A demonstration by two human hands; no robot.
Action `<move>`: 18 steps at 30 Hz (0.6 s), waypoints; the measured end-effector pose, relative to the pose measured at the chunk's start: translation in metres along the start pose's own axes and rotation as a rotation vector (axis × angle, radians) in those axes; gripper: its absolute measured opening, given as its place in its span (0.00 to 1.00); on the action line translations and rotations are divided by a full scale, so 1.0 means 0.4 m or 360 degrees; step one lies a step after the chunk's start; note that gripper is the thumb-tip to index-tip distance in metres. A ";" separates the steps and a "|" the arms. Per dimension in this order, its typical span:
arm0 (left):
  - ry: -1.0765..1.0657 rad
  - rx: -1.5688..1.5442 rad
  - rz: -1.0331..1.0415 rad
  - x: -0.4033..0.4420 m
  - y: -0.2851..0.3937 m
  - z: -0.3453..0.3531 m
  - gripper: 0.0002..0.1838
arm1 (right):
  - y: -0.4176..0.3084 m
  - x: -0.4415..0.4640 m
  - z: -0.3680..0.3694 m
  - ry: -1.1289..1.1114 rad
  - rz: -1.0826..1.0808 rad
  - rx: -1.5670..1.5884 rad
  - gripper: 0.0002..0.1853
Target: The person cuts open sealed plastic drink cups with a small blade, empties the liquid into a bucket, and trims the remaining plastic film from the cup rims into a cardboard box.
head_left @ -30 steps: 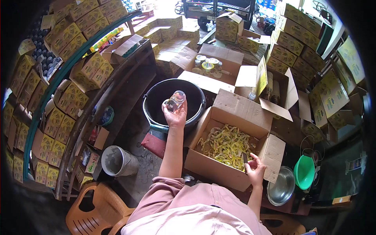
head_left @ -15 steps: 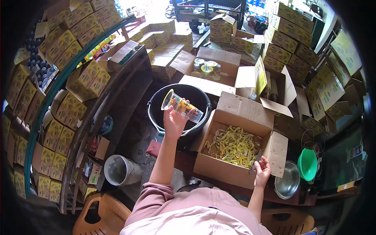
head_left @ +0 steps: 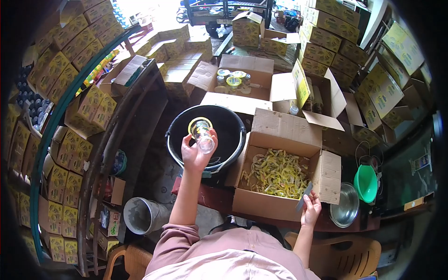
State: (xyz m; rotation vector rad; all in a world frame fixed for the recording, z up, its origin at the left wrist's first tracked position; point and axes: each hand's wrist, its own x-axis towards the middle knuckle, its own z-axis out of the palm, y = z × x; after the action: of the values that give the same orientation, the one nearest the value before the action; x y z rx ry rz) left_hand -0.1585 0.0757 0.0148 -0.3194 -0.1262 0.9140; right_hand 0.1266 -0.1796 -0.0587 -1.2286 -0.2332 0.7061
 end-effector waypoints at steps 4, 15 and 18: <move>0.0331 0.1402 0.0114 0.030 0.051 -0.016 0.28 | -0.030 0.040 0.008 0.0039 0.0000 0.0022 0.18; -0.0063 0.4376 0.0526 0.337 -0.144 0.150 0.25 | -0.066 0.132 -0.034 0.0026 0.0005 -0.0019 0.17; -0.0560 0.4595 0.0671 0.535 -0.239 0.093 0.26 | -0.072 0.158 -0.052 0.0002 -0.0037 -0.0100 0.17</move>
State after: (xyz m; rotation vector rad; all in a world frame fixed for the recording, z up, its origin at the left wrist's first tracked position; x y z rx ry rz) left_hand 0.0346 0.1996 0.0751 2.5333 0.9651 0.7047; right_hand 0.1965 -0.1619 -0.0521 -1.2844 -0.2701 0.6819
